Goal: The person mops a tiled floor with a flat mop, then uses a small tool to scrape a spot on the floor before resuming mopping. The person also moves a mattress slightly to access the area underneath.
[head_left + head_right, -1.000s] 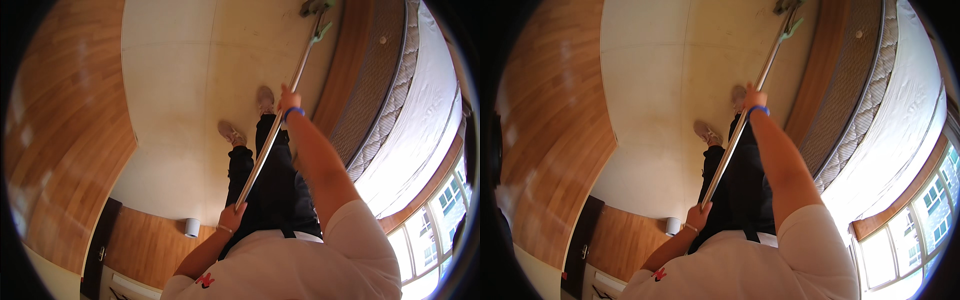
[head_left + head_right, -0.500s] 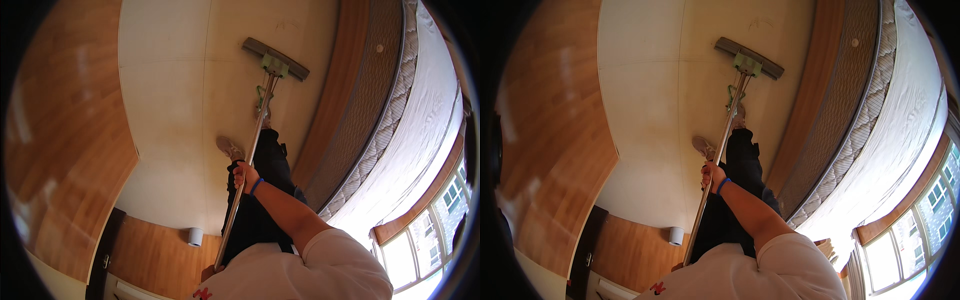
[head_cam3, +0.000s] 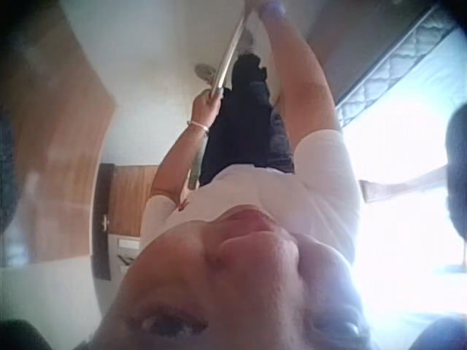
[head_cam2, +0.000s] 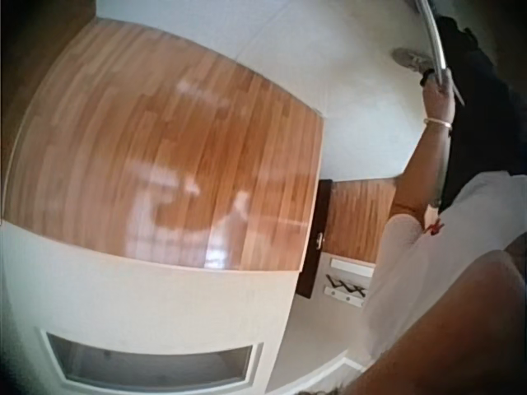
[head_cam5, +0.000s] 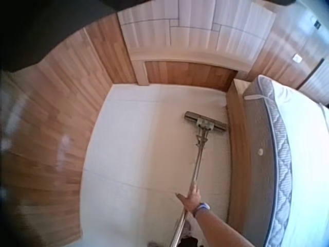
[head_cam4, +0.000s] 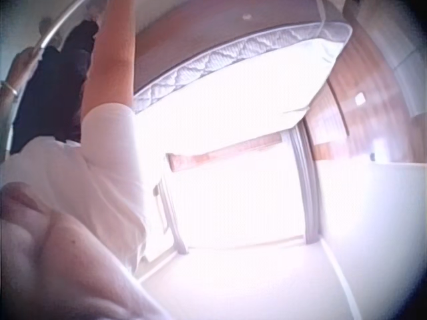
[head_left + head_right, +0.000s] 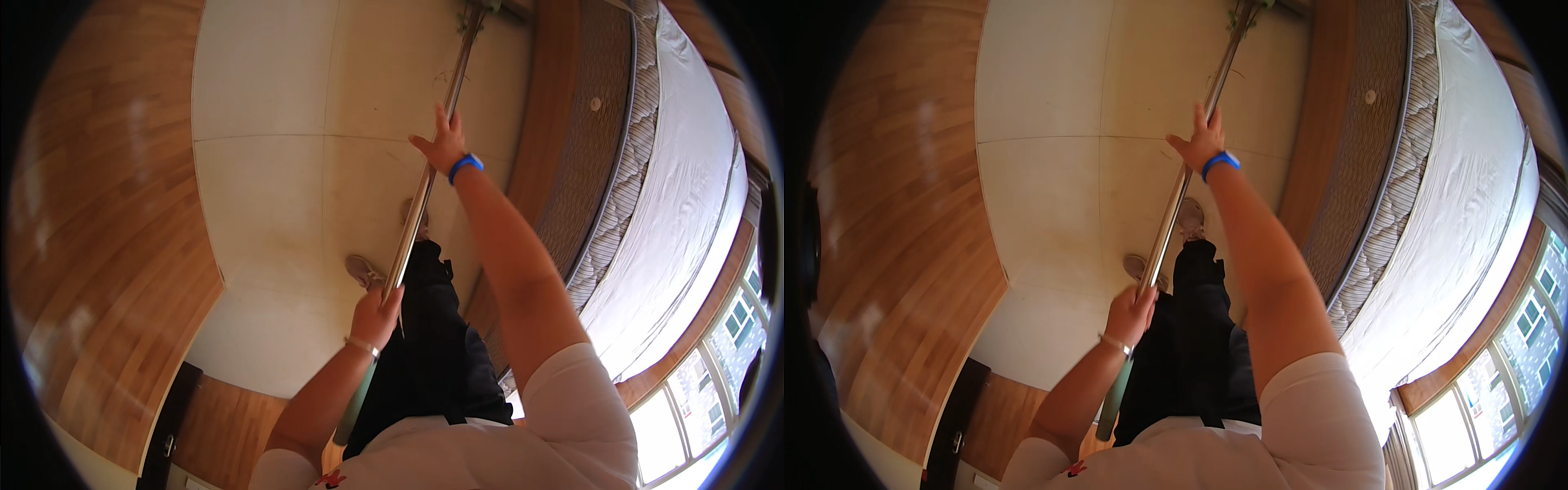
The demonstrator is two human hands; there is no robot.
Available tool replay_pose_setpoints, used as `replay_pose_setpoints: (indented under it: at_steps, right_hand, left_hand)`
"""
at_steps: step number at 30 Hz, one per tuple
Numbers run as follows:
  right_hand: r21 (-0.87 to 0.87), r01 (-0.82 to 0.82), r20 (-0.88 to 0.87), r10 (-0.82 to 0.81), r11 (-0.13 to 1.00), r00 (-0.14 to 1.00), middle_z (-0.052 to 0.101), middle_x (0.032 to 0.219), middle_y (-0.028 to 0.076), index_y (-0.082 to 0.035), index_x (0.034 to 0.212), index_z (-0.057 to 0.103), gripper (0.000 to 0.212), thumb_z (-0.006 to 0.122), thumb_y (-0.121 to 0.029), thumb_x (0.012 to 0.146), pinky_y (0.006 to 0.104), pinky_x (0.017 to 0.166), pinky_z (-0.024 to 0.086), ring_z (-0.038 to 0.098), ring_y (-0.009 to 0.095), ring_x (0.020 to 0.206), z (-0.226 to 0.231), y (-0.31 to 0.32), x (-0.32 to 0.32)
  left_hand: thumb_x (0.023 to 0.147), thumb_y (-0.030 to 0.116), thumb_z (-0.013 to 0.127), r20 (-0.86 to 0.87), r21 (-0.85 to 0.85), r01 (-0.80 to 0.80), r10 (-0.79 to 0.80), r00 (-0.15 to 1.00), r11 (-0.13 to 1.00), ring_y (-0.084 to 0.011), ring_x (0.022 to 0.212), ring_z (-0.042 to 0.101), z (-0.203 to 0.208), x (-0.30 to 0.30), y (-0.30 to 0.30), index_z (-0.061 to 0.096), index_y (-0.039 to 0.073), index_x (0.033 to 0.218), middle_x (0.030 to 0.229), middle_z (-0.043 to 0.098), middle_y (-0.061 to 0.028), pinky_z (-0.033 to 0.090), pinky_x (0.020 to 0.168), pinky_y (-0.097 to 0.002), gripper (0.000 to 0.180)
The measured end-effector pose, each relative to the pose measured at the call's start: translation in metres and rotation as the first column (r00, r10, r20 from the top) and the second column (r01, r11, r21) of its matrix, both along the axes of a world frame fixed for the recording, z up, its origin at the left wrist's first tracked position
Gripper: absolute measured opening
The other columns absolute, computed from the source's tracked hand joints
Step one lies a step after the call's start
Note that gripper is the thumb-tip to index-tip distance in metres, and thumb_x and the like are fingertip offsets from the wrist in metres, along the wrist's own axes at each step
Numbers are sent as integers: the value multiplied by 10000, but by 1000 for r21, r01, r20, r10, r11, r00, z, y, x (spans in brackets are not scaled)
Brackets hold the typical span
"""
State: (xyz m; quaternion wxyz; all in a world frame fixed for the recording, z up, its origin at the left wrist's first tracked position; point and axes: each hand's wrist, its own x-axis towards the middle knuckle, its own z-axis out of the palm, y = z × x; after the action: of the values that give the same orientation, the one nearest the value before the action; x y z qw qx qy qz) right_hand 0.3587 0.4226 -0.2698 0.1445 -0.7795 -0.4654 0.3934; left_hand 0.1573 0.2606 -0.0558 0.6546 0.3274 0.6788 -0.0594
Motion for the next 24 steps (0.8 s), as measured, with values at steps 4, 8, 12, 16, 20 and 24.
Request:
replay_pose_setpoints:
  at_steps: [4,8,12,16,20,24]
  right_hand:
    - [-209,-316,360,373,925,855,16,1485,97,-238,1345,354,659,530,-468,752,487,1068,150,4,287,1367,60,40,47]
    - [-365,-519,303,626,773,718,102,1475,95,-163,1296,424,633,528,-474,755,496,1059,171,20,252,1369,75,6,25]
    - [-352,-559,209,645,751,735,181,1453,102,-148,1238,493,613,519,-519,752,529,1040,194,40,269,1364,70,-85,-35]
    - [-286,-677,46,716,678,697,267,1387,117,-99,1209,489,643,492,-551,751,523,992,282,56,331,1330,71,-188,-122]
    - [-127,-775,-127,765,619,632,345,1250,100,-95,1090,513,520,549,-446,708,504,909,341,176,317,1244,96,-313,-226]
    - [63,-809,-285,787,585,547,422,1113,83,-91,971,536,401,606,-342,665,486,825,400,296,303,1157,139,-424,-303]
  left_hand:
    - [866,413,504,122,251,119,-153,981,961,-320,660,560,1,44,32,430,-20,1029,766,553,-191,452,615,-373,468]
    - [858,342,556,63,383,246,-291,955,891,-214,626,554,22,20,-13,415,-5,1034,706,537,-113,435,564,-316,414]
    - [849,347,562,-59,283,364,-363,930,888,-331,688,570,33,-51,-85,421,1,1008,766,567,-178,448,605,-377,406]
    - [851,356,550,-224,112,485,-453,863,867,-362,699,573,57,-146,-163,443,6,963,751,578,-197,447,598,-408,383]
    - [853,365,538,-351,-115,513,-518,780,850,-393,711,575,112,-245,-250,466,10,919,737,589,-216,447,592,-440,367]
    - [809,473,556,-413,-459,438,-623,665,773,-390,715,583,192,-323,-341,519,9,804,715,590,-209,446,600,-433,465]
